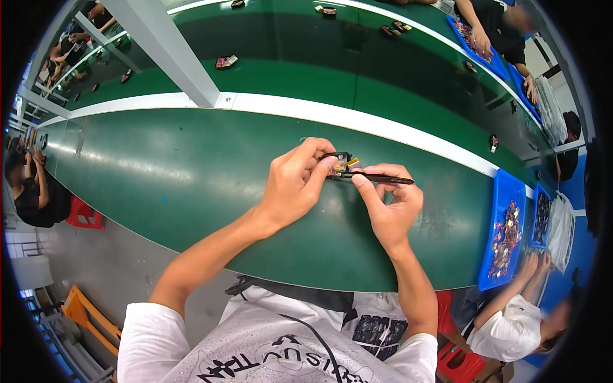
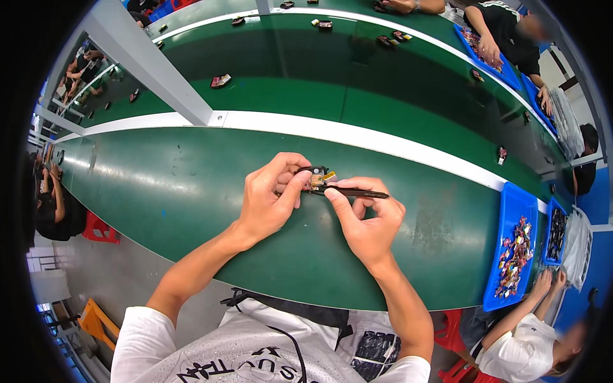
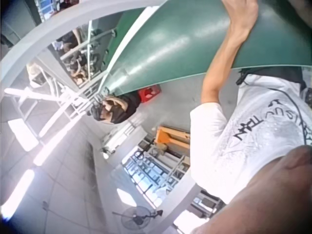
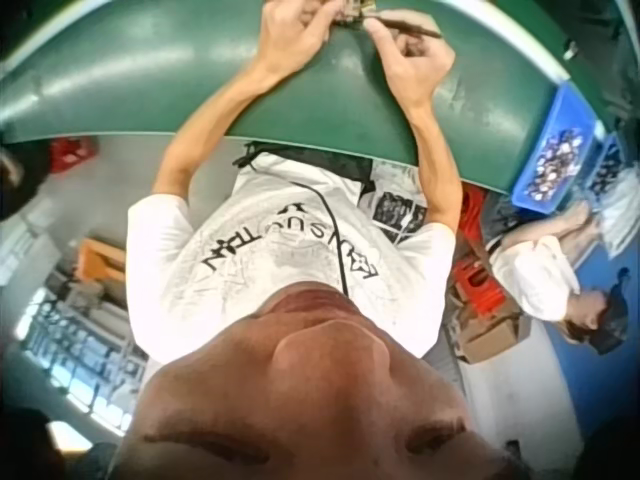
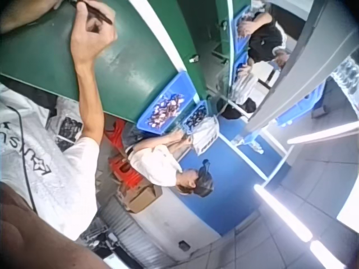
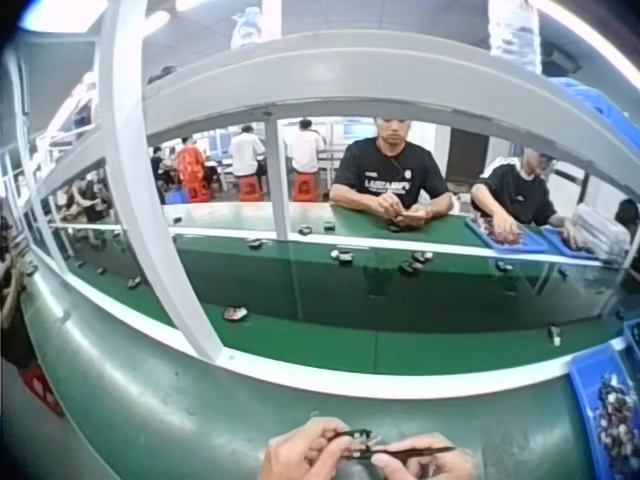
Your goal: Assembling small electronic components onto a circuit board using tweezers on a factory assembly line.
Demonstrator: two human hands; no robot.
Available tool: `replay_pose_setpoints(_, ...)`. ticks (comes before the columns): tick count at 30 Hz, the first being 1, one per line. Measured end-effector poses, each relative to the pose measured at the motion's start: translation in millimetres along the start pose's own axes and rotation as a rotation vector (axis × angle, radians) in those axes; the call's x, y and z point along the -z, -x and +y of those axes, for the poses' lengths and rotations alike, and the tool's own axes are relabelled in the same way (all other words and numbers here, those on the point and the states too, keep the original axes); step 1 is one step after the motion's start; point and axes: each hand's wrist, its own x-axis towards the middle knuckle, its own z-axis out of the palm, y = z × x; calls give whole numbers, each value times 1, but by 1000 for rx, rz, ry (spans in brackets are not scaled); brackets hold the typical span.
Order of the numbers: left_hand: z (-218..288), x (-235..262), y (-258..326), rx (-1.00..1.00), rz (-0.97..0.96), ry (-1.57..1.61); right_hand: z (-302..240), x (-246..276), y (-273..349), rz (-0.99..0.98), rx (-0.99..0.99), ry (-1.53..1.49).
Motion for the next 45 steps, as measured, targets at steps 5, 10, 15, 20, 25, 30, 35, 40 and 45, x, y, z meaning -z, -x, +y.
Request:
replay_pose_setpoints(5, 3, -1, 3, 29, 3, 10, -3, 0, 0, -20, -47, -2)
replay_pose_setpoints(10, 8, -2, 3, 61, -20, 96, -7, 5, -2, -28, -273, -208)
replay_pose_setpoints(15, 5, 0, 4, 30, -31, 95, -13, 7, -6, -53, -404, -311)
replay_pose_setpoints(20, 7, 0, 5, 40, -33, 90, -12, 6, -4, -52, -397, -303)
replay_pose_setpoints(25, 8, 0, 4, 87, -38, 122, -7, 6, -3, -48, -363, -297)
replay_pose_setpoints(30, 8, 3, 1, 176, -52, 223, -7, 6, -4, -65, -361, -293)
replay_pose_setpoints(35, 4, 9, -3, 337, -157, 338, -7, 8, -3, -51, -290, -280)
replay_pose_setpoints(40, 2, 12, -4, 359, -202, 396, -3, 3, 3, -5, -148, -234)
replay_pose_setpoints(45, 7, 12, -3, 380, -202, 445, -5, 3, 5, -12, 42, -7)
